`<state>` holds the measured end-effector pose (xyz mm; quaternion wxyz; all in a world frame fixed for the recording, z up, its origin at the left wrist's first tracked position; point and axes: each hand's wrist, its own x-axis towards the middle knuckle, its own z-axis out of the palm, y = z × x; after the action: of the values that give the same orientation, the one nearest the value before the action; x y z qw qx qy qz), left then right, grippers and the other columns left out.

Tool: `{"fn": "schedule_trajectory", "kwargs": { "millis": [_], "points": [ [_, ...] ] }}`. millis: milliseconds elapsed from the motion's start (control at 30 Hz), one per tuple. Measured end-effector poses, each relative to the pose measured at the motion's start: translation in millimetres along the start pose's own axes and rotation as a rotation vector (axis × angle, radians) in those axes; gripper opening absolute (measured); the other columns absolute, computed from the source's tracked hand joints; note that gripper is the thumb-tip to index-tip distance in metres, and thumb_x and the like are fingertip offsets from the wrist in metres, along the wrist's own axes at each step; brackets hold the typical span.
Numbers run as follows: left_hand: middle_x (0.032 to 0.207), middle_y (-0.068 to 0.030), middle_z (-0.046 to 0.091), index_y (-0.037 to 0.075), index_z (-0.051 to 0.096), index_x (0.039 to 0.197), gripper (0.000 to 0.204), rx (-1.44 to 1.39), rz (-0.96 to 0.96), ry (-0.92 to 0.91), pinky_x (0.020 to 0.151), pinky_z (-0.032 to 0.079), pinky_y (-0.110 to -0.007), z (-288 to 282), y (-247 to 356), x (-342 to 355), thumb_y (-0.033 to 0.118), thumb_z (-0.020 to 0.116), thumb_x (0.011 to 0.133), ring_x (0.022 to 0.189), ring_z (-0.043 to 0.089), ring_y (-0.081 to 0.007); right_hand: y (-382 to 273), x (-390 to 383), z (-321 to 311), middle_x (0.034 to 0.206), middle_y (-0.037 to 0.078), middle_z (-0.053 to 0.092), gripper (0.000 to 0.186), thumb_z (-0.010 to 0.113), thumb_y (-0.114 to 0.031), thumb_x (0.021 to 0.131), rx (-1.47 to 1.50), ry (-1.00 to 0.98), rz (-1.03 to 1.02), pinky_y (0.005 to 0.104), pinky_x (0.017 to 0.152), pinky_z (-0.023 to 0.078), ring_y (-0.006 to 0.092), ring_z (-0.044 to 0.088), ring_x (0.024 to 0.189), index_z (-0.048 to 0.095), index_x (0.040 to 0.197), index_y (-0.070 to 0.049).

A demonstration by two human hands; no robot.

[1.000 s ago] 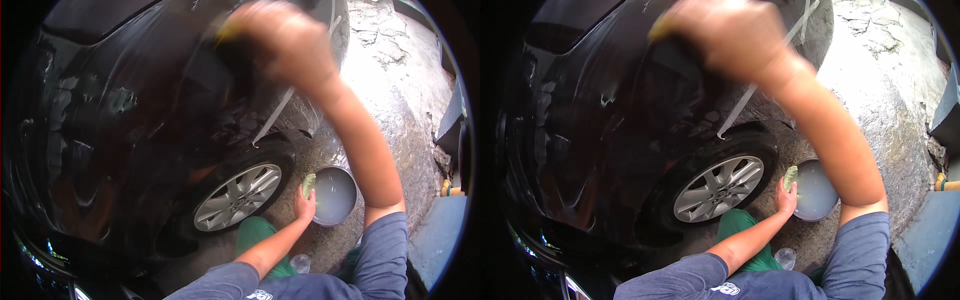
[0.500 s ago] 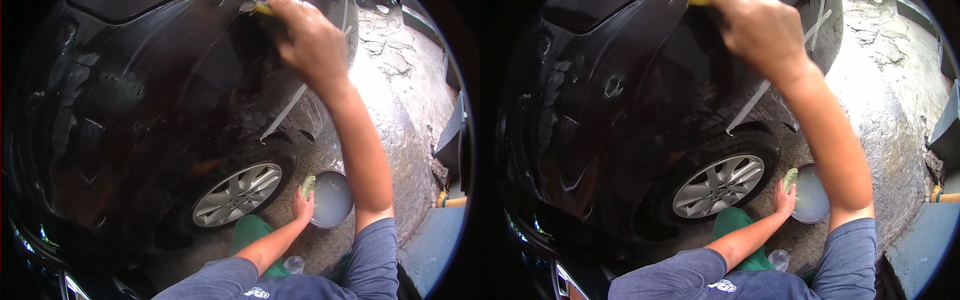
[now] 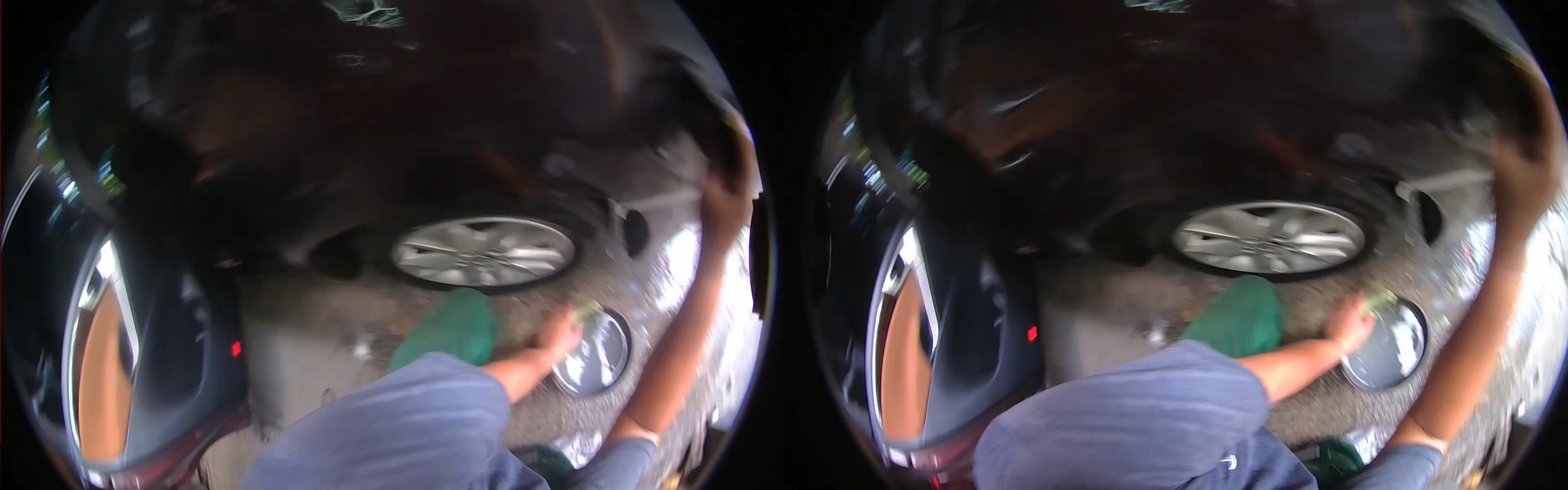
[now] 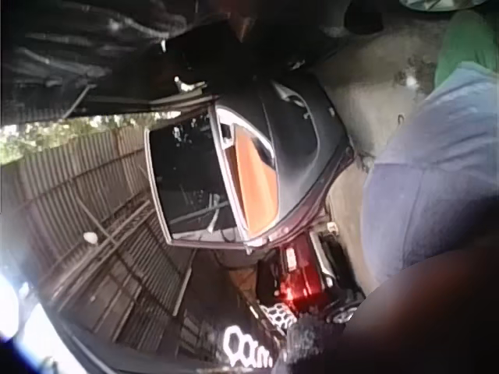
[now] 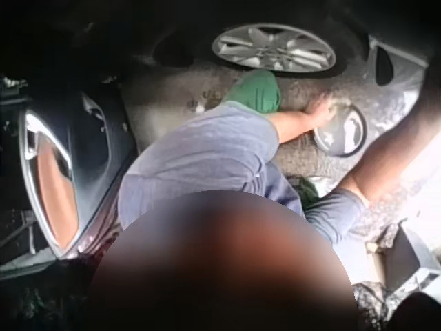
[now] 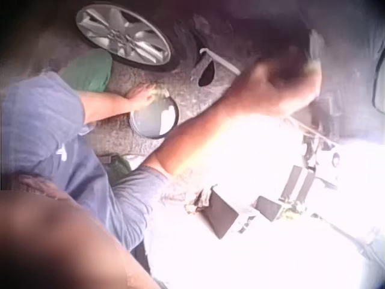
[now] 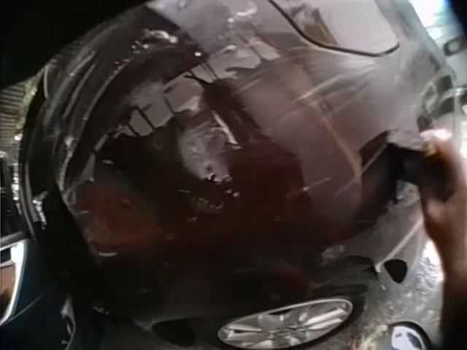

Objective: Wet sanding the exterior of a black car using a sanding block and water.

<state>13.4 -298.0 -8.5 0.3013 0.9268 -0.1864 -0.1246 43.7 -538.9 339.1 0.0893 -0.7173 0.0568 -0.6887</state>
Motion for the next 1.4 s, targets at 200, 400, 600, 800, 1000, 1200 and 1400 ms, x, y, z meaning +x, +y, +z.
{"fn": "schedule_trajectory", "kwargs": {
  "millis": [200, 400, 600, 800, 1000, 1200, 1400],
  "points": [
    [0.136, -0.0194, 0.058, 0.009, 0.048, 0.146, 0.063, 0.205, -0.06, -0.007, 0.104, 0.046, -0.048, -27.6, -14.3, 7.4, 0.039, 0.065, 0.093, 0.126, 0.057, -0.0358, -120.8, 46.1, 68.1, 0.081, 0.007, 0.067, 0.021, 0.073, -0.009, 0.075, 0.303, 0.473, -0.486, 0.0348, 0.065, 0.056, 0.0256, 0.065, 0.069, 0.066, 0.093, -0.005],
    [0.138, -0.0188, 0.058, 0.009, 0.048, 0.145, 0.065, 0.211, 0.004, 0.004, 0.106, 0.046, -0.046, -8.3, -10.7, -0.7, 0.043, 0.065, 0.093, 0.128, 0.056, -0.0352, -72.1, 42.4, 12.0, 0.091, 0.012, 0.069, 0.023, 0.07, 0.004, 0.081, 0.076, 0.225, -0.087, 0.0381, 0.074, 0.055, 0.0326, 0.068, 0.083, 0.068, 0.104, -0.003],
    [0.136, -0.0189, 0.059, 0.009, 0.051, 0.142, 0.061, 0.217, 0.005, -0.028, 0.102, 0.049, -0.047, -10.9, -30.0, 2.9, 0.041, 0.065, 0.093, 0.124, 0.059, -0.0357, -164.3, 37.7, 52.4, 0.071, -0.006, 0.056, 0.013, 0.071, -0.029, 0.077, 0.144, 0.24, -0.245, 0.0273, 0.051, 0.045, 0.013, 0.059, 0.064, 0.062, 0.076, -0.02],
    [0.136, -0.0198, 0.059, 0.007, 0.053, 0.139, 0.058, 0.169, 0.046, 0.013, 0.102, 0.049, -0.048, -10.9, -11.5, -3.8, 0.039, 0.065, 0.093, 0.124, 0.059, -0.0369, -76.4, 46.3, 10.5, 0.087, 0.006, 0.069, 0.015, 0.071, -0.009, 0.079, 0.041, 0.21, -0.078, 0.0348, 0.07, 0.056, 0.0262, 0.069, 0.082, 0.068, 0.094, -0.01],
    [0.132, -0.0226, 0.06, 0.005, 0.051, 0.139, 0.059, 0.085, 0.046, -0.024, 0.101, 0.049, -0.048, -13.8, -20.2, -3.2, 0.038, 0.065, 0.092, 0.122, 0.059, -0.0391, -136.1, 16.2, 22.0, 0.094, 0.002, 0.074, 0.031, 0.074, -0.012, 0.071, 0.128, -0.034, -0.22, 0.0322, 0.069, 0.058, 0.0217, 0.072, 0.081, 0.072, 0.102, -0.013],
    [0.135, -0.0219, 0.059, 0.006, 0.051, 0.141, 0.06, 0.152, 0.077, -0.003, 0.104, 0.048, -0.047, -12.0, -19.1, 1.2, 0.04, 0.065, 0.094, 0.125, 0.057, -0.0382, -34.0, 19.1, -1.0, 0.102, 0.008, 0.075, 0.034, 0.071, 0.006, 0.079, -0.092, 0.033, 0.311, 0.0353, 0.077, 0.059, 0.0288, 0.072, 0.089, 0.073, 0.109, -0.009],
    [0.139, -0.0215, 0.058, 0.005, 0.051, 0.142, 0.062, 0.179, 0.019, -0.022, 0.107, 0.045, -0.046, -24.3, -26.3, 5.2, 0.042, 0.064, 0.094, 0.128, 0.056, -0.0373, -98.1, -2.2, 15.0, 0.096, 0.01, 0.074, 0.034, 0.073, -0.002, 0.071, 0.157, 0.002, -0.196, 0.038, 0.079, 0.061, 0.0279, 0.073, 0.088, 0.072, 0.105, -0.006]
  ]
}}
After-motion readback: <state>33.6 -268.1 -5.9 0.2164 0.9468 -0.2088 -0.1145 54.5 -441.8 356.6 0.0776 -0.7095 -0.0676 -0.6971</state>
